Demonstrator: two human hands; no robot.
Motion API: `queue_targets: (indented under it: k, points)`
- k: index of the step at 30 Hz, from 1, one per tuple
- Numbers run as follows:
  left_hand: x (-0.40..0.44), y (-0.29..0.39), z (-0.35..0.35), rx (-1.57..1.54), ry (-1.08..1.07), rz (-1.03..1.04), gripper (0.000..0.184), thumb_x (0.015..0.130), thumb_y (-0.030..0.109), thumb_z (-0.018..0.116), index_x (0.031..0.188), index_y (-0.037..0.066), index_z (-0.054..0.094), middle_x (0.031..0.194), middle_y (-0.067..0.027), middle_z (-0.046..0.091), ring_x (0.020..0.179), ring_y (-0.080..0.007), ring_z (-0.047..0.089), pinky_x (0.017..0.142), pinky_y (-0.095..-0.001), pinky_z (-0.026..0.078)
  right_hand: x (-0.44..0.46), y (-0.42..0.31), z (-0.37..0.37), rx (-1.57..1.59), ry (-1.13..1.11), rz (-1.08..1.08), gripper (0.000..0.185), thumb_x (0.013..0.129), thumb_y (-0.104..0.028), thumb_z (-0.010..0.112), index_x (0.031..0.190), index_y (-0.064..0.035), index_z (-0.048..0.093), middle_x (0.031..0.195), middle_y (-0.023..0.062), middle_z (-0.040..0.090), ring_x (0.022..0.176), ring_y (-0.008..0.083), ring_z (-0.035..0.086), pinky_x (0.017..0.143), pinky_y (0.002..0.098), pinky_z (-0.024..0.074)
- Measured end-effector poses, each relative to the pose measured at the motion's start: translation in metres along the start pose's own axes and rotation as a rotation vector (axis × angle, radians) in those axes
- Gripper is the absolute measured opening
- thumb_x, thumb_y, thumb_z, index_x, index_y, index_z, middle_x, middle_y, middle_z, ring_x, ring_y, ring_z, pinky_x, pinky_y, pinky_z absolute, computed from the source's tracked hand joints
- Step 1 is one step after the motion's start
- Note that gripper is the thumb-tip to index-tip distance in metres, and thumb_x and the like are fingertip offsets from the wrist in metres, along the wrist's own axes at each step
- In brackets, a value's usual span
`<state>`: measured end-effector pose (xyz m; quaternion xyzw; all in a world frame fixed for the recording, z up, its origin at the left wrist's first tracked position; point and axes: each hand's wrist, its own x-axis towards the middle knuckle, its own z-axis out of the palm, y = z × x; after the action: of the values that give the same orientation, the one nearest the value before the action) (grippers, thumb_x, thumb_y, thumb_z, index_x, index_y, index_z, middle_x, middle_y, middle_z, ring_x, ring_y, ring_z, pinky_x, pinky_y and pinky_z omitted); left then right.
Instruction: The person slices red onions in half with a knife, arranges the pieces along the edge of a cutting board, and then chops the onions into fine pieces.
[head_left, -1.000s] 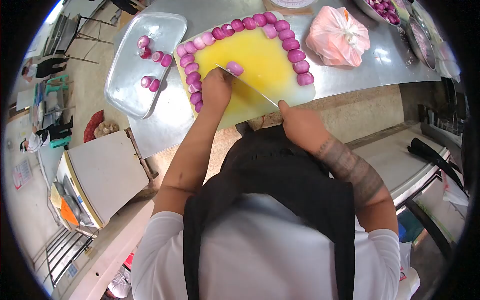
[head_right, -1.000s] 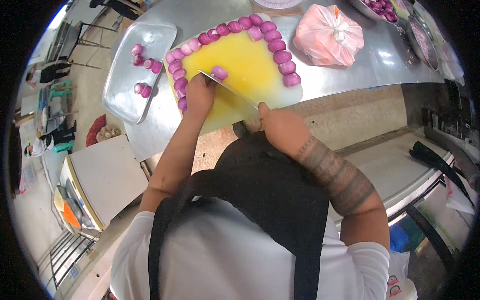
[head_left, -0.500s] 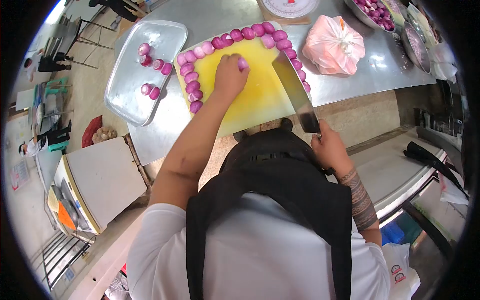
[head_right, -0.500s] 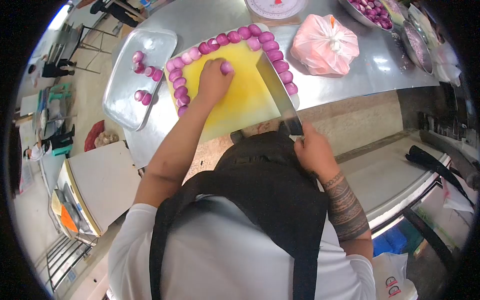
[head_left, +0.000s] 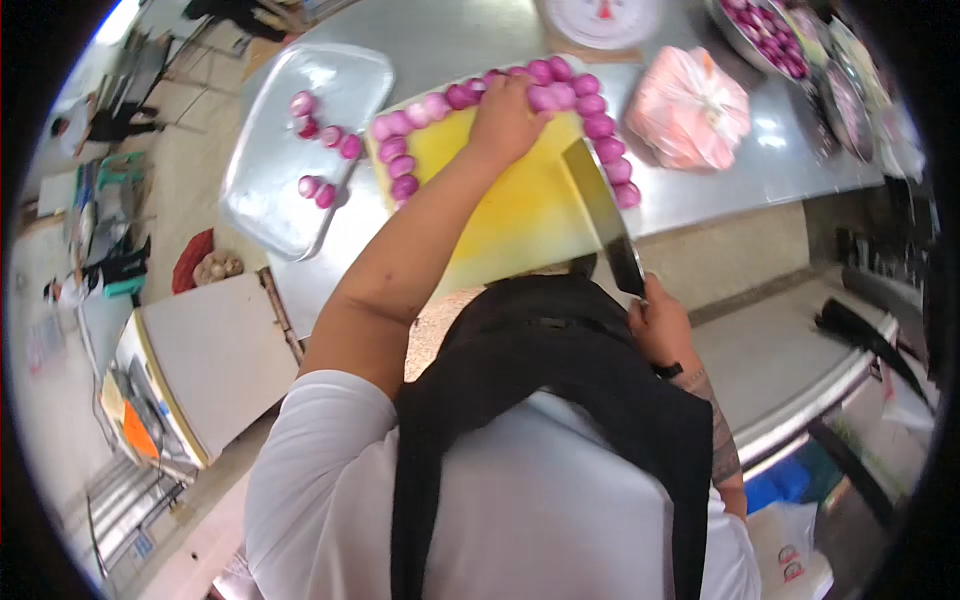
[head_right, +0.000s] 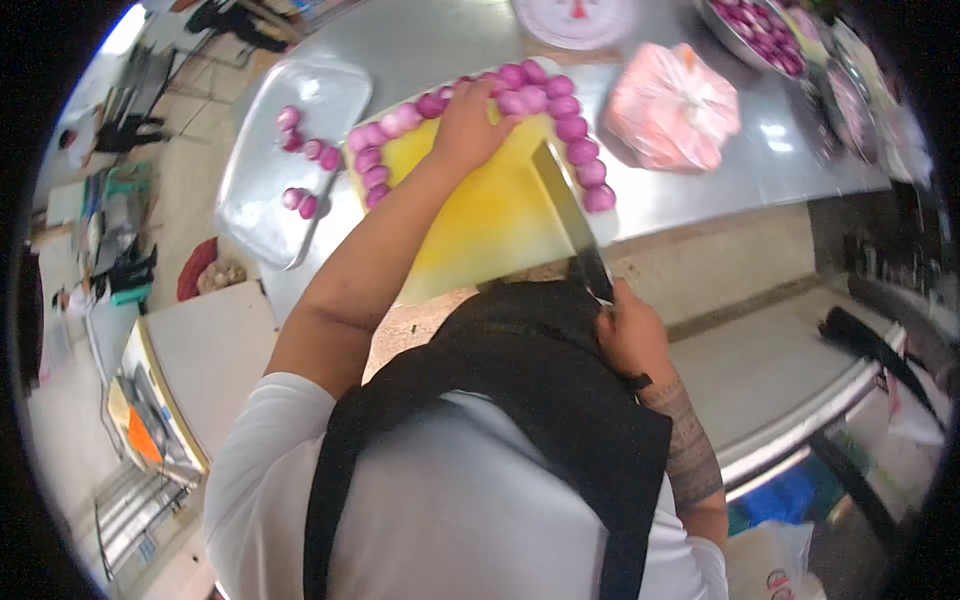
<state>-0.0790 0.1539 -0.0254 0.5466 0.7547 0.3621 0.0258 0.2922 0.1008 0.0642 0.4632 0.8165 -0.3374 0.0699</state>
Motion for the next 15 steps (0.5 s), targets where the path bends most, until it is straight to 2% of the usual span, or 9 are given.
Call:
queue_targets:
  k: [2, 5, 7, 9, 11, 13, 15]
  points:
    - [0.001, -0.008, -0.043, 0.012, 0.03, -0.039, 0.055, 0.085, 0.028, 0.081, 0.129, 0.0, 0.064, 0.123, -0.0238, 0.063, 0.119, -0.0436, 0.059, 0.104, -0.0508, 0.049, 0.006, -0.01, 0.003, 0.008, -0.012, -0.006, 0.037, 0.094, -0.011, 0.061, 0.13, -0.0033, 0.055, 0.09, 0.0288, 0.07, 0.086, 0.0508, 0.068, 0.076, 0.0599, 0.0524]
    - [0.019, -0.085, -0.099, 0.341, 0.237, -0.006, 0.051, 0.086, 0.031, 0.079, 0.127, 0.002, 0.068, 0.124, -0.0224, 0.063, 0.118, -0.042, 0.06, 0.103, -0.0483, 0.05, 0.013, -0.026, 0.002, -0.018, -0.03, -0.006, 0.038, 0.094, -0.01, 0.06, 0.131, 0.0003, 0.055, 0.089, 0.0299, 0.07, 0.085, 0.0516, 0.068, 0.075, 0.0603, 0.0523]
    - [0.032, -0.162, -0.14, 0.452, 0.297, -0.17, 0.053, 0.087, 0.038, 0.077, 0.126, 0.003, 0.07, 0.126, -0.022, 0.063, 0.115, -0.0415, 0.062, 0.1, -0.0487, 0.052, 0.021, -0.025, 0.008, -0.087, -0.03, 0.004, 0.039, 0.094, -0.009, 0.06, 0.131, 0.0031, 0.055, 0.089, 0.0307, 0.07, 0.084, 0.0518, 0.068, 0.074, 0.0602, 0.0522]
    - [0.039, -0.214, -0.183, 0.67, 0.188, -0.521, 0.062, 0.084, 0.046, 0.078, 0.133, 0.008, 0.069, 0.124, -0.0241, 0.067, 0.118, -0.0438, 0.064, 0.103, -0.052, 0.051, 0.027, -0.032, 0.008, -0.119, -0.039, -0.01, 0.04, 0.094, -0.009, 0.059, 0.132, 0.005, 0.055, 0.089, 0.0318, 0.07, 0.085, 0.0516, 0.069, 0.074, 0.0606, 0.0523]
    - [0.035, -0.235, -0.211, 0.597, 0.122, -0.782, 0.069, 0.084, 0.05, 0.076, 0.139, 0.011, 0.065, 0.126, -0.025, 0.069, 0.124, -0.0434, 0.064, 0.108, -0.0508, 0.05, 0.027, -0.039, 0.008, -0.138, -0.024, -0.008, 0.04, 0.095, -0.01, 0.058, 0.132, 0.0034, 0.056, 0.09, 0.0314, 0.07, 0.085, 0.051, 0.069, 0.075, 0.0605, 0.0526]
    - [0.018, -0.333, -0.214, 0.603, -0.131, -0.492, 0.069, 0.083, 0.049, 0.076, 0.141, 0.013, 0.063, 0.13, -0.0261, 0.069, 0.126, -0.0417, 0.064, 0.11, -0.0488, 0.05, 0.032, -0.044, 0.011, -0.18, -0.019, -0.031, 0.04, 0.094, -0.01, 0.058, 0.132, 0.0025, 0.056, 0.091, 0.0306, 0.071, 0.086, 0.0498, 0.069, 0.075, 0.0598, 0.0535]
    - [0.01, -0.334, -0.221, 0.518, -0.145, -0.53, 0.066, 0.083, 0.046, 0.075, 0.139, 0.013, 0.065, 0.134, -0.0272, 0.068, 0.124, -0.0411, 0.065, 0.107, -0.0478, 0.051, 0.035, -0.046, 0.011, -0.207, 0.0, -0.06, 0.041, 0.094, -0.01, 0.058, 0.132, 0.0018, 0.056, 0.091, 0.0298, 0.071, 0.085, 0.0487, 0.07, 0.075, 0.059, 0.0543]
